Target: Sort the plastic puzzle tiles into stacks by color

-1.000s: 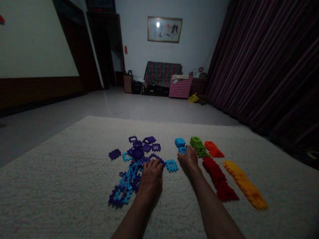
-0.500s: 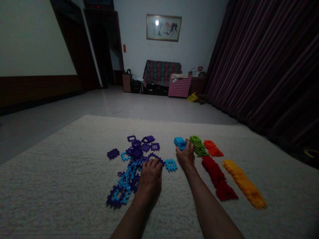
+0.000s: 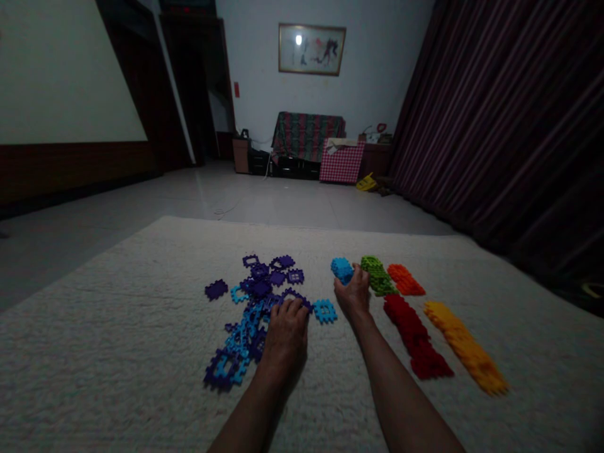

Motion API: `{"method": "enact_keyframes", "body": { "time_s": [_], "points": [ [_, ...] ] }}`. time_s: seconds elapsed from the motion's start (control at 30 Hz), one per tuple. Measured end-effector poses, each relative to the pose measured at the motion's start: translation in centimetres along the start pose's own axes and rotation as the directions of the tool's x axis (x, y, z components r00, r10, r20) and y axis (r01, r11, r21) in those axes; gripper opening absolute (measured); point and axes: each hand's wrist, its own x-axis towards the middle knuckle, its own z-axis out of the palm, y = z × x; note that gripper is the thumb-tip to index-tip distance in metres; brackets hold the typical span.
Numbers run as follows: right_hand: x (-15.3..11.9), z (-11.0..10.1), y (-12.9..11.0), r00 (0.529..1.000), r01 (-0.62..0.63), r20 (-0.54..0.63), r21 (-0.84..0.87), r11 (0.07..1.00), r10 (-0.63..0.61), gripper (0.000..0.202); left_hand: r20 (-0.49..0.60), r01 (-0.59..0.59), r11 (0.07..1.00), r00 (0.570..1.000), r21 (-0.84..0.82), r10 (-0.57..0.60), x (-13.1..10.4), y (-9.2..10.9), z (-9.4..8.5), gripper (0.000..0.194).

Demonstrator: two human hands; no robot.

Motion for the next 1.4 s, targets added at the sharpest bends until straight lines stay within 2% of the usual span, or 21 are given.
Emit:
{"method": "enact_keyframes", "body": {
  "time_s": [0.5, 0.63, 0.77, 0.87, 0.93, 1.07, 1.2, 1.27, 1.4],
  "points": [
    [0.1, 0.1, 0.3, 1.000, 0.001, -0.002, -0.028, 1.000, -0.001, 0.059, -0.011, -0.005, 1.000, 1.000, -0.013, 0.005, 0.0, -0.1, 0.2, 0.028],
    [0.1, 0.2, 0.3, 1.000, -0.004, -0.004, -0.022, 1.000, 0.004, 0.065, -0.021, -0.015, 1.000, 1.000, -0.016, 0.015, -0.1, -0.1, 0.1, 0.028],
    [-0.5, 0.1, 0.5, 0.997, 0.033, -0.067, 0.048, 0.998, -0.030, 0.075, -0.019, -0.007, 1.000, 1.000, -0.015, 0.006, 0.0, -0.2, 0.1, 0.027],
    [-1.9, -0.7, 0.9, 0.993, 0.057, -0.112, 0.111, 0.992, -0.045, 0.074, -0.019, -0.021, 1.000, 1.000, -0.013, 0.021, -0.2, -0.3, 0.1, 0.028],
    [-3.2, -1.4, 1.4, 0.994, 0.052, -0.099, 0.132, 0.990, -0.039, 0.071, -0.021, -0.027, 1.000, 0.999, -0.011, 0.027, -0.3, -0.2, 0.1, 0.028],
    [-6.4, -3.1, 2.0, 0.995, 0.103, -0.009, 0.182, 0.978, -0.103, 0.057, 0.005, -0.014, 1.000, 1.000, 0.009, 0.014, -0.4, -0.1, -0.1, 0.029],
    [-9.3, -4.4, 1.6, 0.979, 0.162, 0.083, 0.241, 0.957, -0.186, 0.047, 0.071, 0.008, 0.999, 0.997, 0.032, -0.010, -0.1, 0.3, -1.0, 0.031],
    [-10.5, -5.0, 1.0, 0.971, 0.191, 0.104, 0.214, 0.958, -0.216, 0.043, 0.080, 0.035, 0.998, 0.996, 0.048, -0.038, -0.3, 0.6, -1.5, 0.031],
    [-11.7, -5.8, -0.2, 0.951, 0.246, 0.170, 0.095, 0.965, -0.259, 0.041, 0.004, 0.046, 0.998, 0.999, 0.053, -0.047, -2.0, 1.6, -1.7, 0.039]
  ]
}}
